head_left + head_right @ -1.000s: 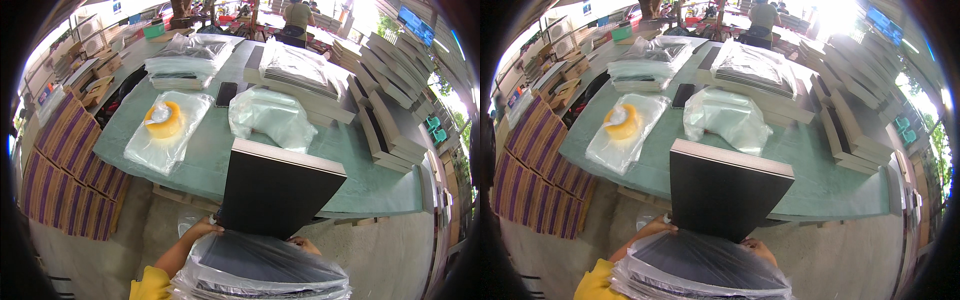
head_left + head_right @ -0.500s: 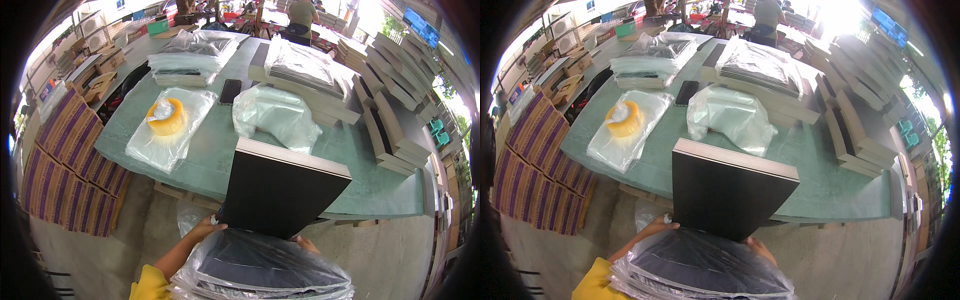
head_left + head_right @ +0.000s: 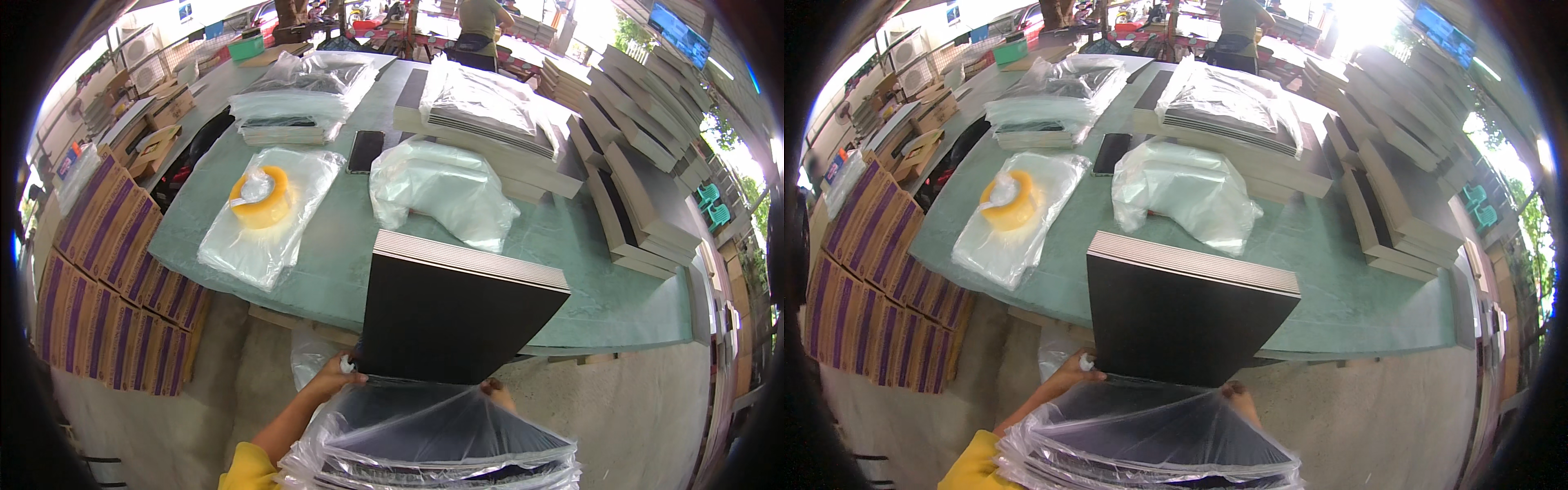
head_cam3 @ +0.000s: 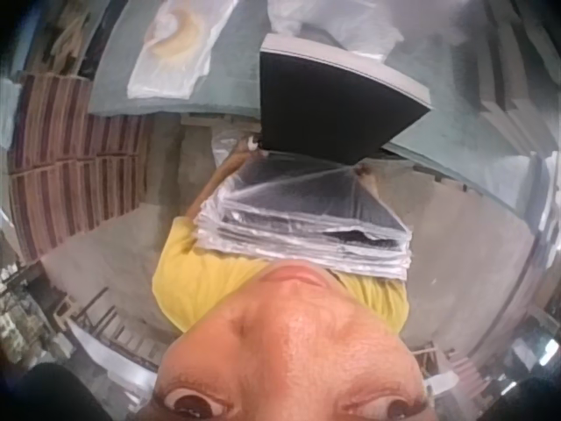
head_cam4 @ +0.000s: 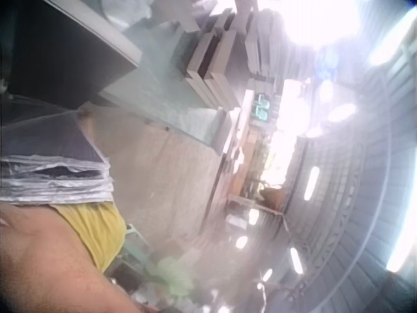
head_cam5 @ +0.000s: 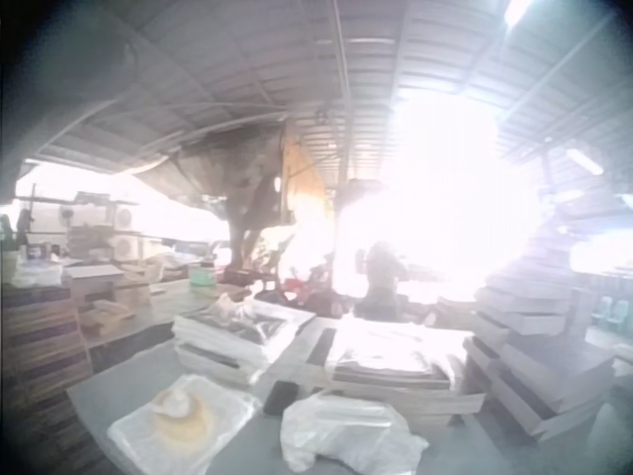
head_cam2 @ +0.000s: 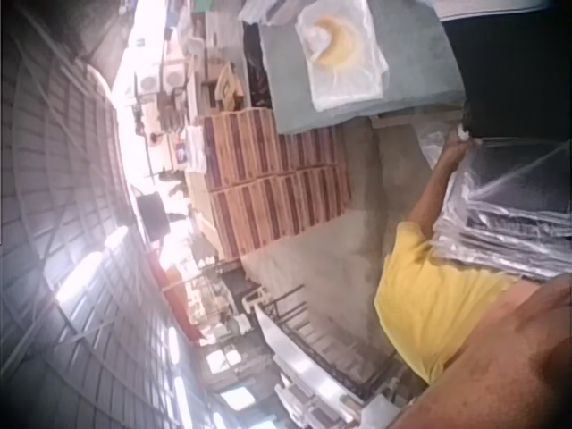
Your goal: The person wraps individual white paper stacks in clear plastic film by hand, folding the film around the stack and tucking the ends before placing the wrapped stack on top of others.
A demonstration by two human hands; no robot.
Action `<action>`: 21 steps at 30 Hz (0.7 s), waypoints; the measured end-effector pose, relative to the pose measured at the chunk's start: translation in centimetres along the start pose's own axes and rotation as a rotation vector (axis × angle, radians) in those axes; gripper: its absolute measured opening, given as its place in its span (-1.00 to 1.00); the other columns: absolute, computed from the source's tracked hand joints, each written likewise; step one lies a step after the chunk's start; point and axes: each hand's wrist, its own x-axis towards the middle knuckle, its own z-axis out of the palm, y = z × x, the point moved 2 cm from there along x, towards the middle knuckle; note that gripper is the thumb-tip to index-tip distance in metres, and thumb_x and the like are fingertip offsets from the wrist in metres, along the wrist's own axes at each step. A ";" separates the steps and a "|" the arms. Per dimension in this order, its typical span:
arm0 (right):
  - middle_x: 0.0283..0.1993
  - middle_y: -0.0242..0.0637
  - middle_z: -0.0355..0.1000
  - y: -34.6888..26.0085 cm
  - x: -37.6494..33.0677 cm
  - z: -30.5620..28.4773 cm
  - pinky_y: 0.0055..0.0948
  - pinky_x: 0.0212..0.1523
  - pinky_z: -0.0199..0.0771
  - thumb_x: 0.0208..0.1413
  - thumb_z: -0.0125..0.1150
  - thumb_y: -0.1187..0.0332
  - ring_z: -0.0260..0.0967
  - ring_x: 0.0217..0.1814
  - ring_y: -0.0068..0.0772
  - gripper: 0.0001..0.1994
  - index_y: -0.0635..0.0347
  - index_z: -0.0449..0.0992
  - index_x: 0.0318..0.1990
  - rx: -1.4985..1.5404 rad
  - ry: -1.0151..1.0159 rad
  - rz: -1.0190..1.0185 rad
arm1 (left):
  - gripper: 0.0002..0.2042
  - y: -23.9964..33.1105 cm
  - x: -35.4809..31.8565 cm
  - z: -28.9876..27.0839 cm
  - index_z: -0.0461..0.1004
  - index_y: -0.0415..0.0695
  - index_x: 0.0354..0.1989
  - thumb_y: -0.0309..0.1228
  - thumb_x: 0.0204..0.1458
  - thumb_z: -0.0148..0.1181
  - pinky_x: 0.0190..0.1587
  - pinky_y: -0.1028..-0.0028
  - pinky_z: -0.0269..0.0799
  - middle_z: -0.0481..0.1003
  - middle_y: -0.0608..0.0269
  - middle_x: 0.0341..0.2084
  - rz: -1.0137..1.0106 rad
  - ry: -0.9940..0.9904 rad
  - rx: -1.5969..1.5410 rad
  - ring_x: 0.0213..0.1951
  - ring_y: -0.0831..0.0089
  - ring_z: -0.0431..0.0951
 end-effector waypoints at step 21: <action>0.24 -0.05 -0.11 -8.9 -5.1 3.2 -0.31 0.24 -0.28 0.09 -0.28 -0.09 -0.28 0.31 -0.18 -0.40 0.16 0.07 0.16 -0.298 -1.216 -0.233 | -0.71 3.2 -0.3 6.2 0.42 -0.13 -0.31 -0.16 -0.07 0.08 -0.32 0.44 0.33 0.46 0.26 -0.50 -0.149 -0.683 0.726 -0.40 0.44 0.44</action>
